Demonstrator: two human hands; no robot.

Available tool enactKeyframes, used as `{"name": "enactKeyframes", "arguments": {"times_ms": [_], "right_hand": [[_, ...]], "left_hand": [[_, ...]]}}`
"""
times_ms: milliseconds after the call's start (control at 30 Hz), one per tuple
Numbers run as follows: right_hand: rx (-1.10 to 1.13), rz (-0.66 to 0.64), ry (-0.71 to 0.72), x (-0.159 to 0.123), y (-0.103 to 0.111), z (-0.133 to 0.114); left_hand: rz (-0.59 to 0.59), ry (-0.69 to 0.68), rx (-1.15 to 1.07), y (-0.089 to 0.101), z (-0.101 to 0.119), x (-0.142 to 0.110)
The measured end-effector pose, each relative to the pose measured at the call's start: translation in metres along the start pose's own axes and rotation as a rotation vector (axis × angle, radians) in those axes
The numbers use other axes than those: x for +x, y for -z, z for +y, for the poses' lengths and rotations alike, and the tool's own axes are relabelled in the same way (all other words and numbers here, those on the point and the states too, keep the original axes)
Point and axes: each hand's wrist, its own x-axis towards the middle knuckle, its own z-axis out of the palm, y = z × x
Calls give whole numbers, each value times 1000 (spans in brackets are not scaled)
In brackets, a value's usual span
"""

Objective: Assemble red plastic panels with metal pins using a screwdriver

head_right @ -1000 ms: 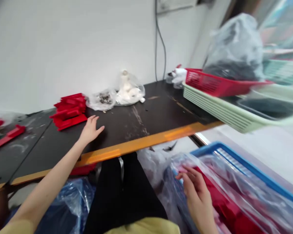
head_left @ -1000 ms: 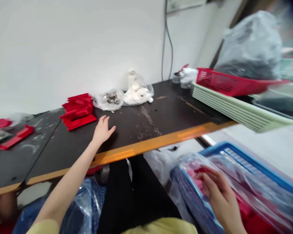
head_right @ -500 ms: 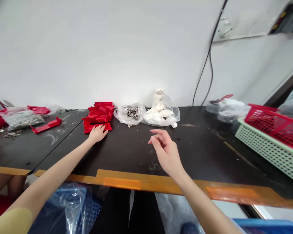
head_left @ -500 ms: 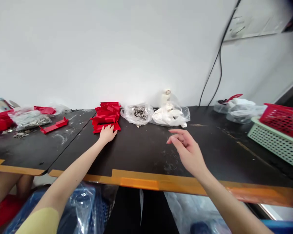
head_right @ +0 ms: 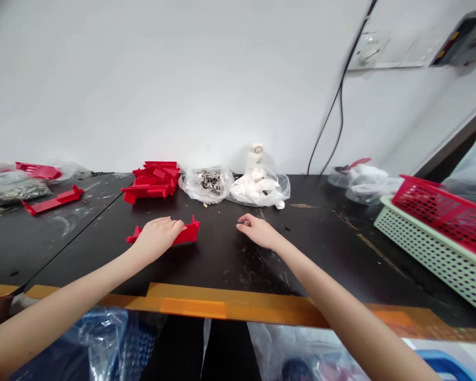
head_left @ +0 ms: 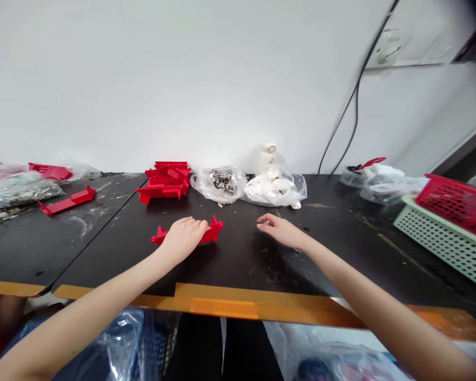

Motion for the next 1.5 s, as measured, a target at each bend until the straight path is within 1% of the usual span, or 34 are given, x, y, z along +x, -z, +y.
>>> {"name": "enactKeyframes", "arguments": {"times_ms": [67,133,200,300,367,467,533,600,733,800,867,933,967,1000,1100,1133,1200,1267,1300,1333,1367,1400,1433,1467,1500], "right_hand": [[-23,-26,9,1,-4,-2],[-45,-34,18,4,-8,-5],[-62,-44,24,8,-7,-9],[-75,-34,17,19,0,-14],[-80,-1,7,29,7,-16],[-88,38,20,48,12,-21],[-93,49,57,65,10,-26],[-109,61,103,87,3,-34],[-203,110,138,142,-17,-48],[-269,113,129,170,-27,-54],[-332,101,123,195,-34,-57],[-386,86,127,214,-41,-58],[-408,79,133,221,-44,-58],[-426,72,142,228,-48,-58],[-467,56,161,241,-57,-59],[-477,54,162,244,-59,-59],[-488,56,162,249,-63,-59],[-487,59,162,251,-65,-59],[-482,59,161,252,-65,-59],[-474,59,157,252,-65,-58],[-463,58,150,252,-64,-58],[-449,58,141,252,-63,-57],[-431,57,130,251,-63,-56],[-409,57,118,251,-62,-55],[-384,57,107,251,-61,-55]], "left_hand": [[-26,47,-61,8,3,7],[-75,54,-152,10,6,16],[-139,16,-269,6,11,25],[-226,-45,-436,-1,18,35],[-253,-48,-507,-1,17,36],[-301,-23,-560,4,9,30],[-377,-38,-587,7,1,23],[-444,-80,-619,7,-4,16],[-456,-175,-680,6,-2,13],[-468,-258,-626,9,3,15],[-473,-340,-471,14,11,17],[-441,-369,-319,17,22,16],[-421,-367,-294,17,29,15],[-401,-354,-304,15,35,13],[-343,-326,-454,1,50,9],[-314,-367,-497,-5,52,9],[-224,-535,-531,-14,51,10],[-71,-720,-485,-19,44,12],[27,-762,-432,-19,41,12],[124,-763,-365,-18,37,13],[205,-724,-295,-16,34,13],[254,-641,-228,-13,31,12],[263,-517,-170,-9,27,12],[234,-364,-123,-6,24,11],[174,-202,-90,-3,19,11]]}}
